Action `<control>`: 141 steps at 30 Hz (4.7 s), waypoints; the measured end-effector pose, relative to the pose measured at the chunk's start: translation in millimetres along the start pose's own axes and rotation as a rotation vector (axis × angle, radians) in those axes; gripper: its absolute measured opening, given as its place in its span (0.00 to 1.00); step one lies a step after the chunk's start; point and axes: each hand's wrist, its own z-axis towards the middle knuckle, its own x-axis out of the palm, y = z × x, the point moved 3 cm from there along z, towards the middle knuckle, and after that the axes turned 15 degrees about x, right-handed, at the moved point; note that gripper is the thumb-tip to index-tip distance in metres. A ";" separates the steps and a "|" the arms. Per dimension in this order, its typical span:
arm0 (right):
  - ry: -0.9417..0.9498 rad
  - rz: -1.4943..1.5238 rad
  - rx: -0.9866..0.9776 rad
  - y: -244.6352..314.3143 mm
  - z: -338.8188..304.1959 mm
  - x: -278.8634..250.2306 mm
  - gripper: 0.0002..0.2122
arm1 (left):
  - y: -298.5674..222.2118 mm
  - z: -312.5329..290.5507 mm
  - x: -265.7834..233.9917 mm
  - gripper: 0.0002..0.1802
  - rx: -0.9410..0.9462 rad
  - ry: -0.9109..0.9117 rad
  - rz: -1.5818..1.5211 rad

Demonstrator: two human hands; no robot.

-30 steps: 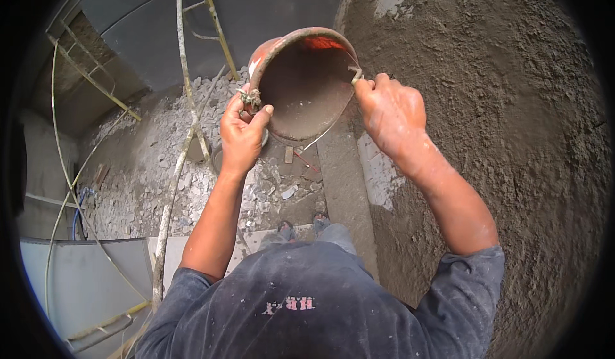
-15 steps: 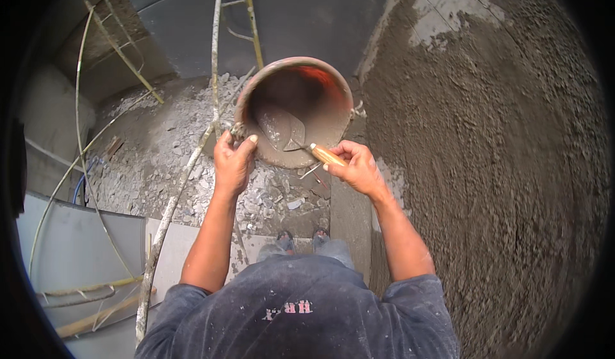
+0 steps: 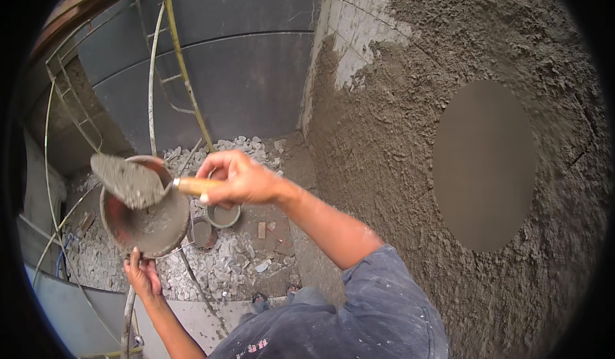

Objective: The person applies mortar to a block wall using a trowel and then mixes a new batch of mortar in a bucket by adding water and stirring with the trowel.

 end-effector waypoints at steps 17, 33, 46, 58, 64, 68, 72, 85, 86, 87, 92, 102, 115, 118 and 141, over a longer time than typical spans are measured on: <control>-1.544 -0.390 -0.099 49.0 -369.1 -28.9 0.12 | 80.7 -12.3 71.4 0.14 -0.230 0.266 0.170; -1.015 -1.877 0.151 -71.7 -132.2 68.5 0.07 | 89.0 -66.8 190.0 0.24 0.025 0.892 0.145; -0.980 -1.660 0.152 -58.3 -104.8 93.4 0.10 | 76.8 -35.4 153.4 0.21 0.047 0.830 0.073; -1.025 -1.035 0.284 -51.6 -130.3 69.3 0.10 | 47.3 -33.1 166.3 0.33 0.191 0.902 -0.022; -0.861 -0.179 0.315 -112.2 -133.2 69.6 0.15 | 56.7 -35.9 162.3 0.19 0.042 0.821 -0.037; -0.879 -0.193 0.232 -95.4 -135.2 82.3 0.17 | 84.5 -34.2 137.1 0.10 -0.099 0.691 -0.074; -0.736 -0.400 0.015 -67.3 -134.1 87.0 0.19 | 73.7 -31.2 91.9 0.11 -0.141 0.460 -0.179; -0.178 0.117 -0.224 29.5 -146.3 28.4 0.19 | -22.5 -72.6 -41.7 0.12 0.002 0.173 0.060; -0.297 0.129 -0.260 30.4 -163.2 -1.3 0.19 | -25.5 -80.2 -44.9 0.12 -0.018 0.144 0.080; -0.460 0.142 -0.311 31.6 -187.9 -35.2 0.18 | -32.8 -84.1 -51.7 0.11 -0.019 0.154 0.103; -1.316 -0.062 -0.593 31.4 -433.9 -51.6 0.16 | 4.2 -103.6 -54.7 0.14 -0.122 0.097 0.118; -1.216 0.735 -0.002 -240.8 -424.0 91.4 0.15 | 143.1 -92.8 -61.9 0.12 -0.578 0.245 0.350; -1.306 0.566 1.170 -534.0 -364.3 236.3 0.03 | 303.0 -98.2 -94.3 0.16 -1.083 0.154 0.542; -1.219 0.462 1.247 -551.5 -346.1 205.3 0.03 | 340.1 -77.4 -102.0 0.17 -1.089 0.054 0.525; -0.740 -0.368 0.772 -605.0 68.2 -224.0 0.12 | 557.4 75.0 -272.5 0.32 -0.702 -0.209 0.941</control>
